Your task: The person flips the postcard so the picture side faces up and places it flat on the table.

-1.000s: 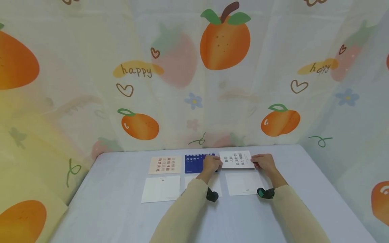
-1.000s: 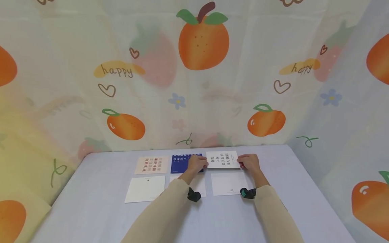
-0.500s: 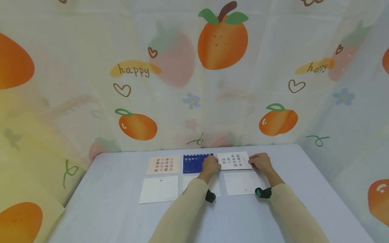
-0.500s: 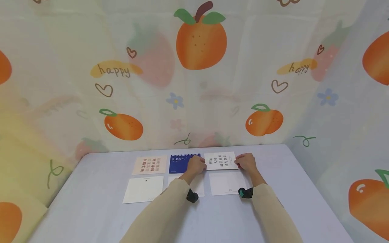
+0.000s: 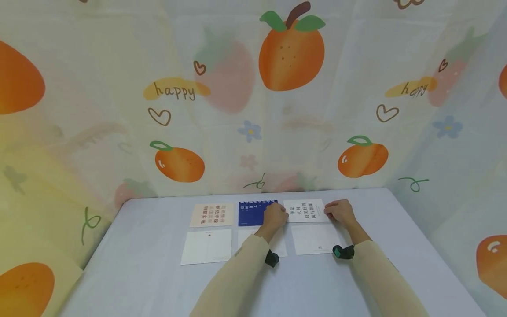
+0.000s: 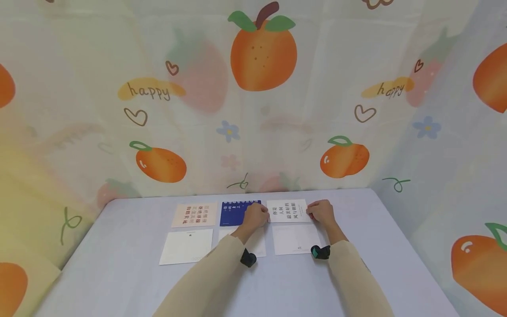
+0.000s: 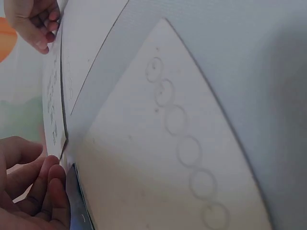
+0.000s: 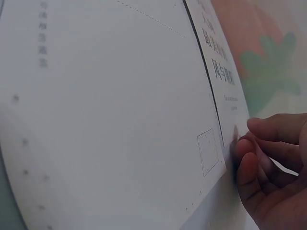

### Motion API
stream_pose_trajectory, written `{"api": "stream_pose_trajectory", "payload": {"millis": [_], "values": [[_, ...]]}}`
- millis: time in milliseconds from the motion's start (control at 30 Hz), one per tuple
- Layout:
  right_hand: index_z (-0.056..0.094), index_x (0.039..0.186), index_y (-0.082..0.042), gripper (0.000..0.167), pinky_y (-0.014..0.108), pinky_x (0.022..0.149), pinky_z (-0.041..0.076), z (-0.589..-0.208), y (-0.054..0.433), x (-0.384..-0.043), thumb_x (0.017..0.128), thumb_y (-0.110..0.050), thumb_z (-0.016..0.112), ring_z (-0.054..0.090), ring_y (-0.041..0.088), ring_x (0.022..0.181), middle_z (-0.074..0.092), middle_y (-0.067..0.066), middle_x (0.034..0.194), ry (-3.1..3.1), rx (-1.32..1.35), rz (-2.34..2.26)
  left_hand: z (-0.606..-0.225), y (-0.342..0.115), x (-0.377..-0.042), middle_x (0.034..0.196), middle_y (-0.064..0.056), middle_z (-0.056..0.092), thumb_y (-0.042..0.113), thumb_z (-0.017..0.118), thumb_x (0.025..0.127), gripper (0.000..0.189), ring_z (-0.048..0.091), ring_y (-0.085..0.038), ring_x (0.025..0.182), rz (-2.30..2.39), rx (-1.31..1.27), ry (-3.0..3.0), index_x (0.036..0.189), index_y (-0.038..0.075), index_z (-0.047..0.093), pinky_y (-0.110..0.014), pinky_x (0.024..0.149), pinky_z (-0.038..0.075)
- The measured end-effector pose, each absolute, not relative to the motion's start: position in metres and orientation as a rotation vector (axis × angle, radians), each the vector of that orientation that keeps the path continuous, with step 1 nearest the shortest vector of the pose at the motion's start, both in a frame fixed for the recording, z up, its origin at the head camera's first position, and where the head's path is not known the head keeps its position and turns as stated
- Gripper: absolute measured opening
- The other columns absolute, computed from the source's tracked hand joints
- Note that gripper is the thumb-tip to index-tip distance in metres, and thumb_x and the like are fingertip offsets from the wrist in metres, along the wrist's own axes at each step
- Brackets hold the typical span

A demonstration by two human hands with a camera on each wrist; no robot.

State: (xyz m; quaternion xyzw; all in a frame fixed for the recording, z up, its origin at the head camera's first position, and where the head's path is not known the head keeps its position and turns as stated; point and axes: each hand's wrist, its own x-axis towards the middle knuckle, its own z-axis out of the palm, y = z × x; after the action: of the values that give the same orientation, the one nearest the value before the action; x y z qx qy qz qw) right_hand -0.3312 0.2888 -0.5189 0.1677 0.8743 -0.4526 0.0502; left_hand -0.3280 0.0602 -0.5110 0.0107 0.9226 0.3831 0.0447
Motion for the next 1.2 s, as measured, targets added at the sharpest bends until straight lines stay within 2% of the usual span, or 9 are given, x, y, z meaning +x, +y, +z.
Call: {"api": "stream_pose_trajectory", "payload": {"millis": [267,533,700,900,1200], "values": [[0.064,0.117,0.006,0.033,0.022,0.062,0.048,-0.512,0.285,-0.329,0.095,-0.017,0.056,0.057,0.017,0.07,0.066,0.013,0.087,2.665,0.467,-1.442,-0.508,0.053,-0.319,0.102,-0.012,0.074,0.011,0.066,0.087,0.019,0.069,-0.031,0.098,1.179,0.109,2.875,0.101,0.002,0.074,-0.04,0.085,0.054],[0.065,0.113,0.008,0.032,0.019,0.06,0.049,-0.5,0.265,-0.322,0.095,-0.018,0.059,0.056,0.014,0.067,0.066,0.012,0.085,2.662,0.355,-1.519,-0.498,0.032,-0.313,0.101,-0.011,0.072,0.012,0.065,0.089,0.021,0.066,-0.02,0.086,1.307,0.139,2.817,0.106,0.003,0.072,-0.03,0.072,0.054],[0.066,0.11,0.009,0.03,0.021,0.06,0.05,-0.494,0.249,-0.316,0.094,-0.016,0.06,0.056,0.013,0.066,0.065,0.012,0.083,2.612,0.299,-1.587,-0.493,0.015,-0.305,0.099,-0.01,0.073,0.014,0.066,0.089,0.02,0.068,-0.021,0.088,1.368,0.191,2.809,0.105,0.004,0.072,-0.032,0.074,0.054],[0.066,0.111,0.008,0.029,0.02,0.062,0.051,-0.485,0.228,-0.309,0.095,-0.015,0.059,0.057,0.015,0.067,0.066,0.017,0.088,2.584,0.216,-1.596,-0.483,-0.009,-0.292,0.1,-0.011,0.073,0.016,0.066,0.089,0.023,0.067,-0.023,0.091,1.416,0.213,2.783,0.108,0.003,0.071,-0.038,0.081,0.054],[0.067,0.109,0.006,0.027,0.023,0.065,0.054,-0.475,0.196,-0.302,0.094,-0.015,0.061,0.059,0.015,0.067,0.068,0.024,0.098,2.535,0.153,-1.603,-0.481,-0.045,-0.275,0.104,-0.012,0.072,0.017,0.066,0.09,0.025,0.067,-0.025,0.096,1.41,0.104,2.785,0.11,0.002,0.07,-0.039,0.083,0.054]]}}
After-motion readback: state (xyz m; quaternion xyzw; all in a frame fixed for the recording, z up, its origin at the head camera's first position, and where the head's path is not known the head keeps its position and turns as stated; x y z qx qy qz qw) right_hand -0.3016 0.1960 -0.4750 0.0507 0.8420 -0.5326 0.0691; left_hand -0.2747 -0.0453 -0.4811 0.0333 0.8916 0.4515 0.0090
